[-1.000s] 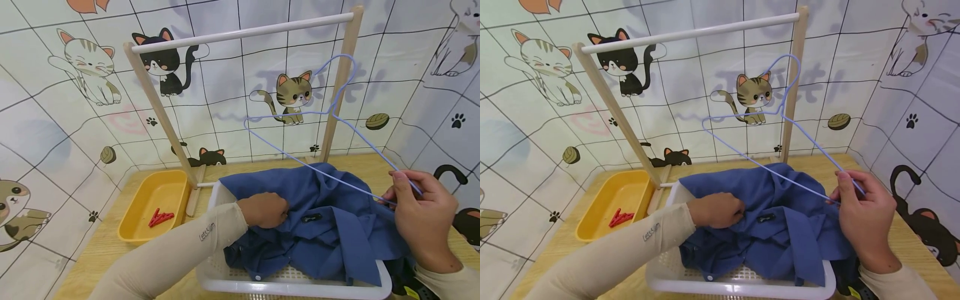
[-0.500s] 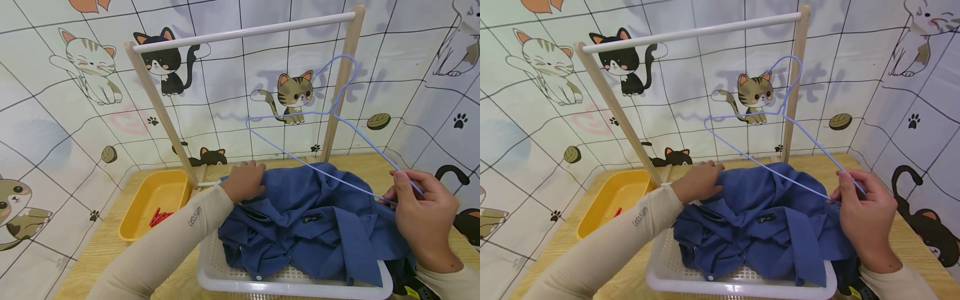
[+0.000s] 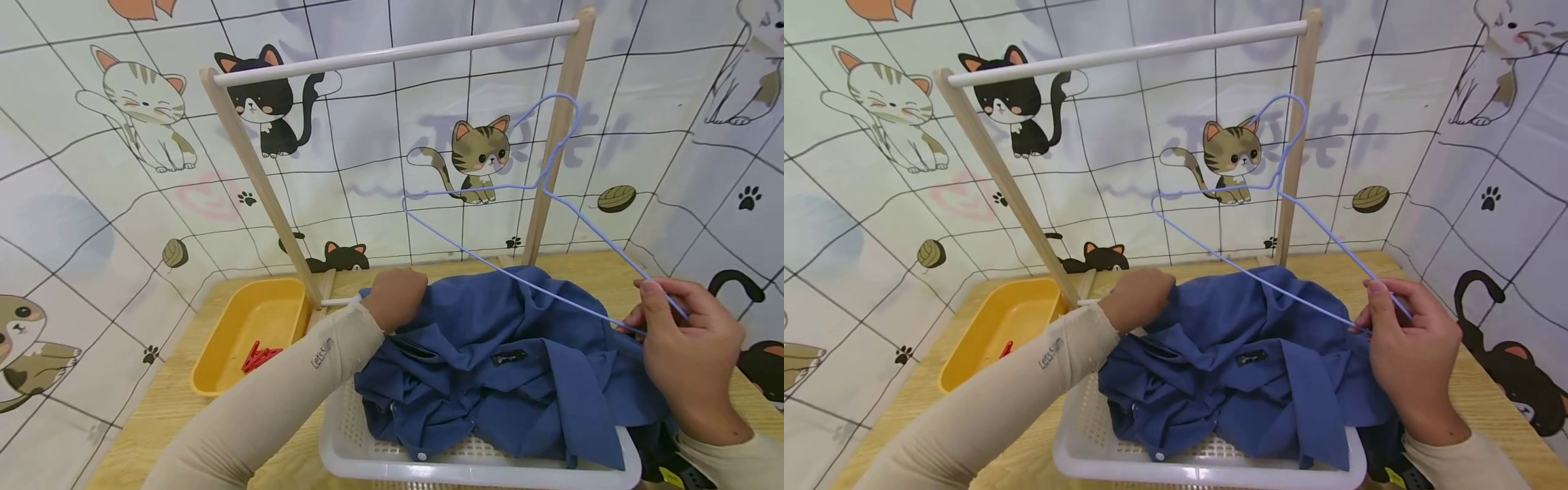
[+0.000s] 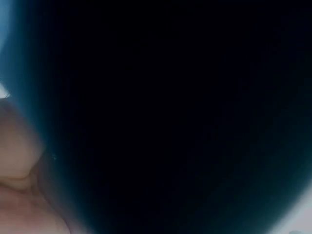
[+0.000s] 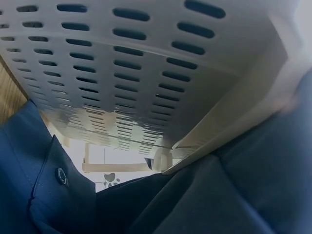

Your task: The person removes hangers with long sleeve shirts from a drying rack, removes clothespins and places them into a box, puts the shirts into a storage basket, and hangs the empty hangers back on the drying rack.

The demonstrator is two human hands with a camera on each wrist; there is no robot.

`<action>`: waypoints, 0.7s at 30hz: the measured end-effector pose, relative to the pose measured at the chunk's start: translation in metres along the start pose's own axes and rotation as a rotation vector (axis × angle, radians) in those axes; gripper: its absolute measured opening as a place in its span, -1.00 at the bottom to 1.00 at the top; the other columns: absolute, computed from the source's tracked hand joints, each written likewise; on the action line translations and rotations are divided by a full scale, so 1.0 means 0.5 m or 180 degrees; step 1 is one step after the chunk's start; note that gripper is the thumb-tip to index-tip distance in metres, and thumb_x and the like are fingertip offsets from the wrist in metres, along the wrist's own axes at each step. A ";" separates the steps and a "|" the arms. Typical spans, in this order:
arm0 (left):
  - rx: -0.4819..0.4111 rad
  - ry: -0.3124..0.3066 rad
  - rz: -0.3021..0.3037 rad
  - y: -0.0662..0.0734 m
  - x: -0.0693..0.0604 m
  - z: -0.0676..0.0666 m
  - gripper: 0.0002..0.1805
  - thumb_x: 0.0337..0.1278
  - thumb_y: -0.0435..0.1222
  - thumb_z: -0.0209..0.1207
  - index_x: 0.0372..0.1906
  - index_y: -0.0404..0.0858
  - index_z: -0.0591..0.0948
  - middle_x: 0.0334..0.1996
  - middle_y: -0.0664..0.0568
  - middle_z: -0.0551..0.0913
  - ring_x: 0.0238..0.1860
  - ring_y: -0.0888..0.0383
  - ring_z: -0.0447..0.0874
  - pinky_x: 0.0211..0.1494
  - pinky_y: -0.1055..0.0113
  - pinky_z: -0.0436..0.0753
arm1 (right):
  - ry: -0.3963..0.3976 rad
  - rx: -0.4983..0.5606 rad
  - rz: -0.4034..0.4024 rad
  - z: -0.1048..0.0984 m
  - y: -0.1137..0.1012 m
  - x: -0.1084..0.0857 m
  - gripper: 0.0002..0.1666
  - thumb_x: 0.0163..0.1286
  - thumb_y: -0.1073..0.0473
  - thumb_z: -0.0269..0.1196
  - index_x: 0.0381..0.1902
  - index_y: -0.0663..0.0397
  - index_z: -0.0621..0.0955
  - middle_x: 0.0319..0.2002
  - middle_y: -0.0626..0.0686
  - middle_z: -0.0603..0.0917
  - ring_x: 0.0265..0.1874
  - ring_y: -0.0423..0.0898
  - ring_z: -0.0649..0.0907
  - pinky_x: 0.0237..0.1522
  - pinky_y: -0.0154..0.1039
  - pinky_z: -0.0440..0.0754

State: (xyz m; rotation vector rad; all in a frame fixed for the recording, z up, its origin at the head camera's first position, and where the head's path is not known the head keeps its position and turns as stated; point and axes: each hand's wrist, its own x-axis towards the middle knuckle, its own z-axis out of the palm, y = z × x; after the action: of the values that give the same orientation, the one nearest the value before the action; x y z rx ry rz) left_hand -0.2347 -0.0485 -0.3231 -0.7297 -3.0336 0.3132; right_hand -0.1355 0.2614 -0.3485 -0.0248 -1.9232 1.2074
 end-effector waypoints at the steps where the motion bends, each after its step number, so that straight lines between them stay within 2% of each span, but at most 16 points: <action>1: 0.0045 0.0063 -0.0022 0.000 0.000 0.001 -0.77 0.42 -0.32 0.10 -0.40 -0.15 0.67 -0.50 -0.03 0.68 -0.46 0.07 0.70 -0.51 0.19 0.67 | -0.0001 -0.0001 0.0001 0.000 -0.001 0.000 -0.81 0.46 0.32 0.18 -0.07 0.00 0.66 -0.54 -0.40 0.55 -0.60 -0.49 0.55 -0.33 -0.67 0.52; 5: 0.0101 0.0259 -0.0111 0.001 0.002 0.003 -0.75 0.38 -0.35 0.12 -0.45 -0.12 0.68 -0.51 0.00 0.69 -0.46 0.07 0.70 -0.51 0.19 0.67 | -0.0014 0.0003 0.0004 0.002 -0.002 -0.001 -0.80 0.47 0.31 0.18 -0.07 -0.05 0.66 -0.54 -0.40 0.55 -0.60 -0.49 0.55 -0.33 -0.67 0.52; 11: 0.0031 0.0313 -0.0127 0.009 -0.004 -0.002 -0.79 0.36 -0.33 0.16 -0.41 -0.09 0.69 -0.45 0.02 0.70 -0.40 0.04 0.71 -0.40 0.14 0.70 | -0.0014 0.0003 0.0037 0.003 -0.001 -0.003 -0.81 0.47 0.31 0.17 -0.05 0.04 0.66 -0.53 -0.41 0.55 -0.59 -0.48 0.56 -0.33 -0.66 0.51; 16: 0.0090 0.0637 0.0103 0.027 -0.035 -0.010 -0.87 0.33 -0.30 0.18 -0.29 -0.10 0.72 -0.38 0.01 0.70 -0.45 0.05 0.69 -0.50 0.17 0.65 | -0.0005 0.0004 0.0035 0.003 -0.002 -0.003 -0.81 0.47 0.30 0.17 -0.06 0.02 0.66 -0.53 -0.40 0.55 -0.60 -0.48 0.55 -0.34 -0.66 0.52; 19: 0.0075 0.0849 0.0334 0.040 -0.062 -0.014 -0.88 0.29 -0.31 0.18 -0.19 -0.14 0.71 -0.29 0.00 0.70 -0.52 0.09 0.66 -0.56 0.23 0.60 | 0.0002 0.0007 0.0039 0.003 -0.002 -0.003 -0.81 0.47 0.30 0.18 -0.06 -0.03 0.66 -0.53 -0.40 0.55 -0.60 -0.48 0.55 -0.34 -0.66 0.52; 21: 0.0053 0.0906 0.0497 0.048 -0.078 -0.014 -0.85 0.25 -0.31 0.18 -0.14 -0.15 0.71 -0.24 0.01 0.69 -0.53 0.12 0.64 -0.56 0.27 0.60 | 0.0008 0.0009 0.0052 0.003 -0.002 -0.004 -0.81 0.47 0.30 0.18 -0.06 0.00 0.66 -0.52 -0.41 0.56 -0.60 -0.49 0.55 -0.35 -0.66 0.51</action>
State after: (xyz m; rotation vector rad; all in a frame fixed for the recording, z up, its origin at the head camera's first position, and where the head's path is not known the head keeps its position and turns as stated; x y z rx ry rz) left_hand -0.1886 -0.0437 -0.3195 -0.9245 -2.7112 0.2139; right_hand -0.1349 0.2590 -0.3492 -0.0406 -1.9226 1.2202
